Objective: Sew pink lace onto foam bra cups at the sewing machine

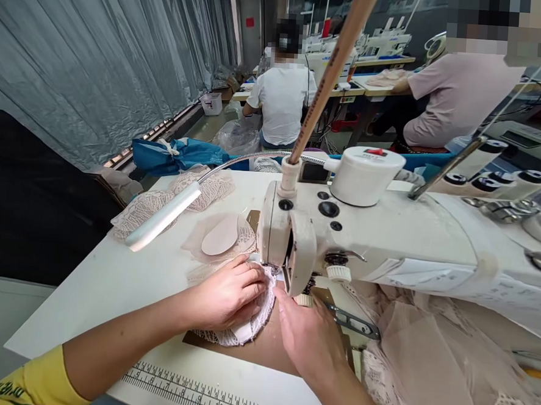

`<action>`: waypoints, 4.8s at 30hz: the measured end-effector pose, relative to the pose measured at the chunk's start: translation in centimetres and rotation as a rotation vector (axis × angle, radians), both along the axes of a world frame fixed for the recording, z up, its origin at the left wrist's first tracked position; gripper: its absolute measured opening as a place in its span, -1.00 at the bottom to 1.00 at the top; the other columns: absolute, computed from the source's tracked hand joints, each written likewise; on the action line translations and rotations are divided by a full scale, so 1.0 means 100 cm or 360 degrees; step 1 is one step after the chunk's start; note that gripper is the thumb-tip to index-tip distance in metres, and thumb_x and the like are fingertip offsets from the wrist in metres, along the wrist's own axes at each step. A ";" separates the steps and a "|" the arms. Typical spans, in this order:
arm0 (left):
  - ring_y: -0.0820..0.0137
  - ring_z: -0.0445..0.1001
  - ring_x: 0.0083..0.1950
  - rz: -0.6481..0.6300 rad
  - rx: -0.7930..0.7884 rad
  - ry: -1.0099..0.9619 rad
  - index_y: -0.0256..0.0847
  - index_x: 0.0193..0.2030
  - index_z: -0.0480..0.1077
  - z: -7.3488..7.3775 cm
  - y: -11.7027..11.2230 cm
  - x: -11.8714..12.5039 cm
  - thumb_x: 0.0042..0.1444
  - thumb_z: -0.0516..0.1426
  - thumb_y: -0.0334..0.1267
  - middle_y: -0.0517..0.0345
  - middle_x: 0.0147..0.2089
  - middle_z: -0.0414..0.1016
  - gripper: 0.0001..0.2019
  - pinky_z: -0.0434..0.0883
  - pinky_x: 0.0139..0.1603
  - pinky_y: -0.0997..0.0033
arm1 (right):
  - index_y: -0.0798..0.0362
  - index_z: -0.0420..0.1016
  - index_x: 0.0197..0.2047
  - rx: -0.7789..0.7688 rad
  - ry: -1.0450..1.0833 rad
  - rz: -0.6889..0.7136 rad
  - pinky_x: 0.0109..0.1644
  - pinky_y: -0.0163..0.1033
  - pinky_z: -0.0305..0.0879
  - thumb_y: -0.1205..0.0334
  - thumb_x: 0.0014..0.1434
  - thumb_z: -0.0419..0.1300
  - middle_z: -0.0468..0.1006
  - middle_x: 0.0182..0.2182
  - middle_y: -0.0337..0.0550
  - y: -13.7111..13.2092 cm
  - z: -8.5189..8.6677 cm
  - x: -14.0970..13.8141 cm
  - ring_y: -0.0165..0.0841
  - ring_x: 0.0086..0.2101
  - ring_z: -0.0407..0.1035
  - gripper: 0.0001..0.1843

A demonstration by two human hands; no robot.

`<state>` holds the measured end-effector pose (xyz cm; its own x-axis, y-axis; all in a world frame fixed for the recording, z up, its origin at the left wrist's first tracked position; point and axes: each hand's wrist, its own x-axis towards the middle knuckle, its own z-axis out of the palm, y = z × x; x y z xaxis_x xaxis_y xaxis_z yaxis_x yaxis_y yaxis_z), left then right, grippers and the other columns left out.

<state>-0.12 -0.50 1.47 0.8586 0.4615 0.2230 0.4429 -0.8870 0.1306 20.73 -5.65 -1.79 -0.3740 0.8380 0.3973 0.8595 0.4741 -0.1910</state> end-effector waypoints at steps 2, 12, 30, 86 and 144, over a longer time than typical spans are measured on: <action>0.25 0.37 -0.12 0.0017 -0.0015 -0.0025 -0.35 -0.12 0.41 -0.002 -0.001 0.001 0.23 0.01 -0.25 -0.04 -0.23 0.42 -0.76 0.25 0.07 0.15 | 0.09 0.58 -0.09 0.0027 0.0003 0.0065 -0.49 -0.36 0.30 0.41 0.24 -0.08 0.61 -0.32 -0.05 0.000 0.002 -0.001 -0.40 -0.48 0.45 -0.59; 0.27 0.37 -0.13 0.0032 -0.0107 -0.0114 -0.31 -0.08 0.39 -0.006 0.004 -0.005 0.24 -0.01 -0.24 -0.04 -0.21 0.40 -0.75 0.23 0.13 0.11 | 0.11 0.59 -0.10 0.0130 -0.0045 0.0127 -0.51 -0.33 0.20 0.48 0.19 -0.07 0.59 -0.35 -0.08 0.003 0.005 -0.006 -0.43 -0.53 0.35 -0.57; 0.25 0.37 0.02 -0.0191 -0.0016 -0.0100 -0.29 0.04 0.38 -0.008 0.010 -0.004 0.28 -0.03 -0.32 -0.08 -0.01 0.46 -0.73 0.15 0.20 0.08 | 0.01 0.55 -0.01 0.0029 -0.0112 -0.0065 -0.31 -0.28 0.40 0.42 0.21 -0.06 0.61 -0.18 -0.07 0.002 -0.003 -0.005 -0.32 -0.31 0.49 -0.57; 0.15 0.33 0.13 0.0071 -0.0141 -0.0111 -0.26 0.08 0.37 -0.010 0.021 -0.004 0.29 -0.03 -0.27 -0.12 0.11 0.42 -0.70 0.29 0.11 0.10 | 0.06 0.53 0.02 0.0057 -0.0176 -0.0035 -0.33 -0.33 0.33 0.49 0.18 -0.04 0.61 -0.18 -0.06 0.004 -0.006 -0.006 -0.36 -0.32 0.49 -0.54; 0.21 0.30 0.19 -0.0167 -0.0222 -0.0004 -0.25 0.19 0.29 -0.005 0.014 -0.013 0.30 -0.03 -0.25 -0.08 0.20 0.38 -0.64 0.26 0.14 0.19 | 0.13 0.49 -0.03 -0.0171 -0.0032 0.0314 -0.34 -0.25 0.13 0.46 0.23 -0.09 0.41 -0.43 -0.15 -0.004 -0.001 -0.003 -0.36 -0.40 0.27 -0.61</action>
